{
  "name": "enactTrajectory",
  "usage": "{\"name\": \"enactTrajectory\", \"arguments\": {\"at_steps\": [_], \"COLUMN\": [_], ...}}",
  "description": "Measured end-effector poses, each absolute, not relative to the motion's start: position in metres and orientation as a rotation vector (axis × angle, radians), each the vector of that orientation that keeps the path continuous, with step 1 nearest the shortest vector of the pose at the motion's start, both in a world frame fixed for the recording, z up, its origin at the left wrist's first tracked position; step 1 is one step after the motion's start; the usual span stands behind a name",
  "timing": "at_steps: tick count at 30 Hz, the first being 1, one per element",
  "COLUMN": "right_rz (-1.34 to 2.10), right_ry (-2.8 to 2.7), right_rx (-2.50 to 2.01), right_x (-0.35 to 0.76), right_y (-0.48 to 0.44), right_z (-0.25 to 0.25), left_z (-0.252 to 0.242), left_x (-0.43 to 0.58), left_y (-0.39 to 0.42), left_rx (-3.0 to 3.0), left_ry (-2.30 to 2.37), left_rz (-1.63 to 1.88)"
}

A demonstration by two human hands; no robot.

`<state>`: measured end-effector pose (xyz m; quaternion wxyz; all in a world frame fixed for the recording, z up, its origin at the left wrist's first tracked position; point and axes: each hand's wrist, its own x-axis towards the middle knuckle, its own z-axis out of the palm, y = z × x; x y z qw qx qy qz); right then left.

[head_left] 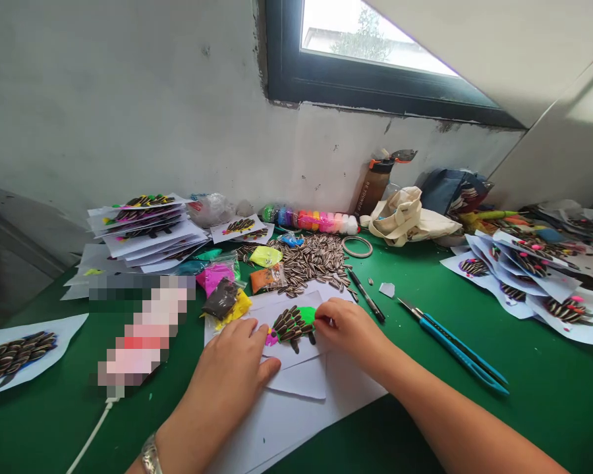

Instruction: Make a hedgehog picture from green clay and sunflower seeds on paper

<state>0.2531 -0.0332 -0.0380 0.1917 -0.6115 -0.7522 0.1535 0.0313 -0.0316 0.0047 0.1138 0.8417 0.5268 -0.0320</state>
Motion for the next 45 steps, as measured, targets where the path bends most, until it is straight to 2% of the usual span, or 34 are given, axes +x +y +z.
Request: {"name": "enactTrajectory", "arguments": {"at_steps": [28, 34, 45], "right_rz": [0.432, 0.234, -0.042], "right_ry": [-2.209, -2.038, -2.27], "right_rx": [-1.772, -1.995, -2.102], "right_x": [0.245, 0.298, 0.296], "right_y": [-0.034, -0.027, -0.021], "right_z": [-0.021, -0.008, -0.037], "left_z": [0.01, 0.011, 0.011], "left_x": [0.035, 0.033, 0.034], "left_y": [-0.031, -0.031, -0.03], "left_rx": [2.48, 2.462, 2.46], "left_ry": [1.562, 1.573, 1.58], "left_rz": [-0.222, -0.242, -0.243]}}
